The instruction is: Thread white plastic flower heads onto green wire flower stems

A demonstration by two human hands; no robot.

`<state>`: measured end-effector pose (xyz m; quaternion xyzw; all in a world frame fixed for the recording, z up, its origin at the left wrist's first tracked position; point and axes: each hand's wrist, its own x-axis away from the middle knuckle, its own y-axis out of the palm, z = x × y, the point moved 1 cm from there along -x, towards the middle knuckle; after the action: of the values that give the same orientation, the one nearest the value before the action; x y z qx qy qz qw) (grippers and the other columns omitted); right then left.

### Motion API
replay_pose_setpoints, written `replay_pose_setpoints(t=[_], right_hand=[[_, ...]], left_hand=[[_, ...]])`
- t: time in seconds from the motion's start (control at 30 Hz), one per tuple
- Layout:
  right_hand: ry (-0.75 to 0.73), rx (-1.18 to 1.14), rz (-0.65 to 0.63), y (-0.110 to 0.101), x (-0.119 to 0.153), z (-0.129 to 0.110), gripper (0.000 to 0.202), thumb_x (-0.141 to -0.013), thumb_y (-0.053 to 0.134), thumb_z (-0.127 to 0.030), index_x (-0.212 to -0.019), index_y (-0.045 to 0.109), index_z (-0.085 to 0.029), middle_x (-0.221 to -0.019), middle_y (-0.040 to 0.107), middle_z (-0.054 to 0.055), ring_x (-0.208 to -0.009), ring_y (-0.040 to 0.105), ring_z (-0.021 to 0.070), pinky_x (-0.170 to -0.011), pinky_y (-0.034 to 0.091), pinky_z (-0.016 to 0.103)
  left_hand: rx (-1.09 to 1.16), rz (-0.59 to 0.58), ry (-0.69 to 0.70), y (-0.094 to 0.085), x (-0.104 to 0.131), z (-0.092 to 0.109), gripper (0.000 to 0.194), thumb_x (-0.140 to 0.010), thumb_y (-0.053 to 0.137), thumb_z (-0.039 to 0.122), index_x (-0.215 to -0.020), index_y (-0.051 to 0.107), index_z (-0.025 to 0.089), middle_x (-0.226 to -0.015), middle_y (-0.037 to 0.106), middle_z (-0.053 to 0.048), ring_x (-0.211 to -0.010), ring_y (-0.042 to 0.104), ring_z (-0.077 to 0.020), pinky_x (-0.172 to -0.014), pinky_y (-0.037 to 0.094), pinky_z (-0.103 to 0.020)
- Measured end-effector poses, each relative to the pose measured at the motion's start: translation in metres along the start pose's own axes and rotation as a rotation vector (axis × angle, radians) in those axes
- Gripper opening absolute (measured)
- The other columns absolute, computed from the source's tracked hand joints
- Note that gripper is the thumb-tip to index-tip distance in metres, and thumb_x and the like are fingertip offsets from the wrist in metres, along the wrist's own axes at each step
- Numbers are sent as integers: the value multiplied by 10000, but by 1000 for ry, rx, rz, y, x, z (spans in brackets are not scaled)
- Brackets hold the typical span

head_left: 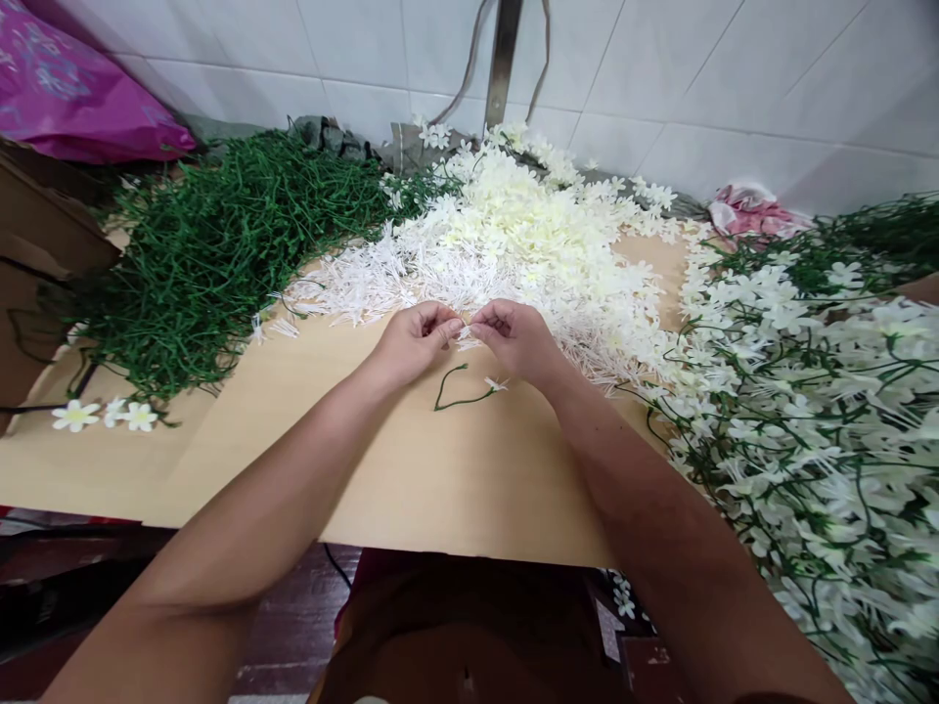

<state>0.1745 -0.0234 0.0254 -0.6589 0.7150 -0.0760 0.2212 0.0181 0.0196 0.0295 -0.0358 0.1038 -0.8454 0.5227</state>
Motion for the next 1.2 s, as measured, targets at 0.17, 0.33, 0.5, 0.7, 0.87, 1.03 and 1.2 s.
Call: replay_pose_setpoints(t=[0.17,0.33,0.5,0.7,0.87,1.03,1.2], right_hand=[[93,-238,-9,10,-1,3,226,-681,716,-350,-700,555,-192,-622,563,-35,-576,472,86,-579,407,255],[150,-436,-6,21,-2,9,384,-580,779,-457,-738,547,-194,-655,614,-29,-581,519,84,-573,433,242],[131,-410,19,11,-4,8,273,-615,740,-391,-703,585,-183,-580,574,-44,-532,456,71,-550,397,241],[114,-350,57,-2,-8,10,193,-634,719,-317,-681,594,-176,-556,548,-43,-551,451,85,-555,365,249],[84,-322,-1,0,-6,9,156,-673,694,-287,-671,581,-180,-642,606,-12,-605,498,105,-611,407,269],[-13,-260,-79,4,-6,7,115,-722,640,-226,-650,561,-183,-673,621,4,-652,548,123,-661,439,288],[-228,-122,-38,9,3,-16,134,-743,594,-139,-629,538,-182,-665,598,-3,-640,539,114,-646,432,279]], left_hand=[[70,35,-47,1,0,1,139,-715,676,184,-664,552,150,-556,523,50,-530,473,-71,-566,379,-218],[253,66,-170,8,-3,-2,210,-754,678,160,-654,494,163,-550,559,46,-489,518,-74,-557,384,-214],[222,146,-131,6,-8,5,216,-795,583,63,-638,478,168,-517,525,57,-475,481,-63,-560,376,-206],[135,11,-144,5,-10,12,205,-808,660,248,-688,520,159,-601,571,30,-536,535,-76,-545,367,-208],[126,-13,-58,14,-12,7,243,-767,700,237,-645,504,165,-537,546,42,-506,502,-71,-562,399,-209],[173,77,-139,18,-7,14,250,-790,592,86,-578,482,160,-464,475,55,-448,418,-49,-500,340,-175],[287,164,-299,15,-9,26,281,-818,471,43,-558,477,151,-459,453,39,-417,397,-52,-470,319,-179]])
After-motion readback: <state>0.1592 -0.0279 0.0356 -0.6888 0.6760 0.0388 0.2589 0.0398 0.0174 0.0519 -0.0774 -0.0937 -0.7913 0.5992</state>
